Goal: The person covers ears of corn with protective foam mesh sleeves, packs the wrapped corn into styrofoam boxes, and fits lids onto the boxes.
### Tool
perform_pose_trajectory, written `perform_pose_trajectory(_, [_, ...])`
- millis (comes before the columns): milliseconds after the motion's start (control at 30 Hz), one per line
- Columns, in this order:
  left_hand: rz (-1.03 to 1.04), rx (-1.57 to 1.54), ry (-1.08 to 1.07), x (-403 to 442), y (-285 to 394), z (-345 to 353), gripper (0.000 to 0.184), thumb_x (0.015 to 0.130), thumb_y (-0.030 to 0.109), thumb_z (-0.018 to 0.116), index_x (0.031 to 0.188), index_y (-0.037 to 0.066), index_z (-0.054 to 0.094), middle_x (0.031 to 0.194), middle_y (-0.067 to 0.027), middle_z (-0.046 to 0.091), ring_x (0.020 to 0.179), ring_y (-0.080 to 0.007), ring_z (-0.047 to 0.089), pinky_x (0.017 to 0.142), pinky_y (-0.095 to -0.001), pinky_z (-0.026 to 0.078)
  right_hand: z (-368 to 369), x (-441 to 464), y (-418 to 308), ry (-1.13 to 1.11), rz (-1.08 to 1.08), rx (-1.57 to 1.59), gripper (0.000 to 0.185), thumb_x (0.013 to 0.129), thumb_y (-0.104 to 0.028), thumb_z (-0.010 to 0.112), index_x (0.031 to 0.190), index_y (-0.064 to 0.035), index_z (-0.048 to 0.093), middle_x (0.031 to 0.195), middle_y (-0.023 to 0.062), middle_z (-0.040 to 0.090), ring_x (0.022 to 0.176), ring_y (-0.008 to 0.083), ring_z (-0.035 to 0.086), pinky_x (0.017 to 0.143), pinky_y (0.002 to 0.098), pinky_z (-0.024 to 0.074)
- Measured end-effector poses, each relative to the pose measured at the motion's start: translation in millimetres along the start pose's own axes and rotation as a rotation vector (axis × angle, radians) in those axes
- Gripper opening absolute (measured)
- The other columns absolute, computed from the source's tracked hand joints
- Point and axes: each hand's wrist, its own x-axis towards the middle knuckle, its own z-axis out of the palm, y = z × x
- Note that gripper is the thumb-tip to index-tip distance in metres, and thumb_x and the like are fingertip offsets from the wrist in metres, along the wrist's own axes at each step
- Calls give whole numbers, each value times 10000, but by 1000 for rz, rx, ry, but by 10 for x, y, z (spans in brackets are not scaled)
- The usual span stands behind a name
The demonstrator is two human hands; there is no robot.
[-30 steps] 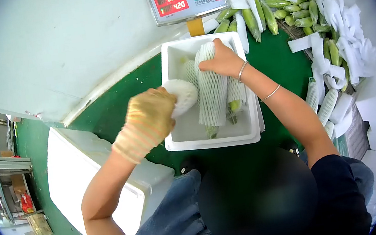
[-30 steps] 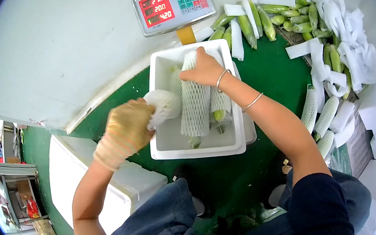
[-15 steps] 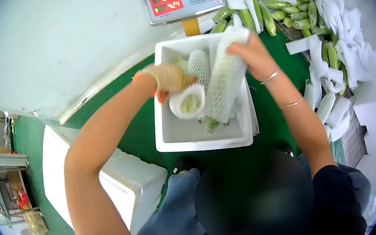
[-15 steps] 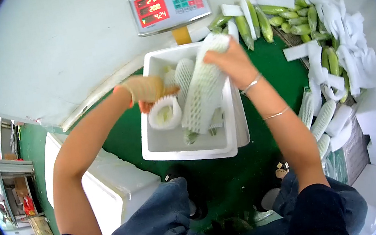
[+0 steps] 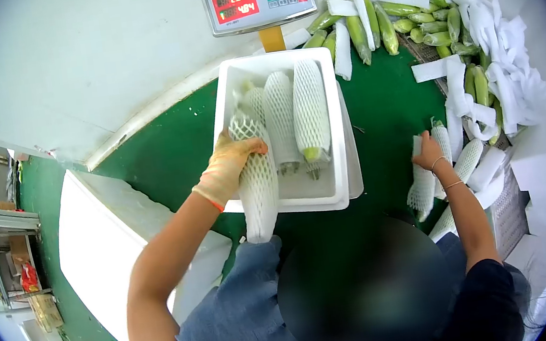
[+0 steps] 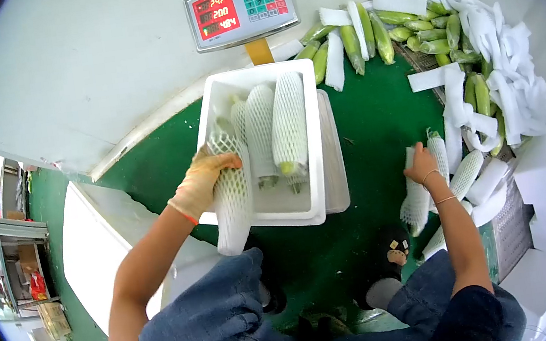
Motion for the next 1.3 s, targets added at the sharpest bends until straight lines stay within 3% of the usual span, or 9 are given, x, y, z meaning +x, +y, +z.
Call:
perform_pose_trajectory(67, [363, -40, 7, -93, 157, -103, 595, 626, 52, 748, 1152, -25, 481, 864, -95, 631, 735, -194, 623, 699, -320, 523, -359, -291, -570, 295, -23, -451, 934, 672, -185, 767, 1412, -40, 217, 1307, 201, 425, 1209, 386, 437, 996, 471, 374])
perform_pose_trajectory(133, [458, -140, -26, 72, 359, -262, 573, 643, 44, 744, 1149, -9, 481, 840, -69, 630, 724, -159, 610, 685, -309, 519, -923, -419, -1434, 609, -558, 38, 720, 648, -98, 708, 1297, -19, 407, 1202, 209, 506, 1099, 389, 492, 961, 455, 394])
perform_pose_trajectory(233, [428, -239, -5, 80, 631, -398, 352, 689, 56, 718, 1003, 1, 568, 795, -62, 635, 708, -155, 611, 681, -283, 505, -1379, -768, -2856, 415, -1009, 508, 442, 755, -65, 599, 1177, 3, 485, 1126, 189, 533, 1078, 356, 520, 950, 400, 412])
perform_pose_trajectory(433, [605, 136, 198, 199, 840, -439, 629, 652, 159, 772, 1159, -68, 478, 852, -73, 656, 739, -156, 617, 748, -288, 506, -560, 98, -4639, -21, -728, -75, 518, 756, -233, 639, 1195, 10, 511, 1179, 241, 529, 1128, 353, 528, 945, 414, 443])
perform_pose_trajectory(533, [604, 292, 257, 567, 765, -361, 807, 639, 166, 778, 1318, -14, 381, 1022, -110, 655, 912, -187, 631, 838, -308, 496, 203, 708, -4733, 44, -755, 74, 595, 745, -304, 667, 1226, 5, 503, 1227, 237, 510, 1148, 340, 533, 952, 399, 448])
perform_pose_trajectory(600, [1023, 533, 225, 687, 687, -250, 862, 672, 139, 720, 1419, 85, 293, 1156, -124, 608, 1039, -212, 592, 901, -323, 468, 189, 838, -4550, 27, -799, 128, 599, 747, -332, 657, 1245, -33, 508, 1274, 227, 480, 1161, 343, 527, 953, 407, 447])
perform_pose_trajectory(700, [656, 651, 182, 676, 805, -109, 866, 673, 186, 702, 1437, 168, 297, 1304, -114, 531, 1167, -251, 533, 959, -339, 431, -513, 397, -4264, -56, -791, -74, 536, 763, -343, 624, 1245, -123, 540, 1305, 202, 466, 1164, 338, 527, 955, 425, 442])
perform_pose_trajectory(1067, [559, 1107, 205, 883, 927, 295, 445, 719, 257, 658, 1130, 128, 549, 1064, -117, 634, 993, -308, 600, 869, -357, 481, -888, 183, -3860, -145, -758, -76, 569, 733, -360, 637, 1250, -144, 538, 1291, 103, 530, 1256, 314, 437, 1006, 638, 264])
perform_pose_trajectory(1300, [1247, 1460, 320, 1333, 635, 349, 193, 746, 90, 636, 925, 28, 597, 937, -122, 613, 920, -291, 586, 822, -352, 492, -833, 160, -3834, -94, -654, -175, 651, 688, -413, 696, 1230, -90, 536, 1250, 135, 555, 1177, 341, 496, 969, 515, 363])
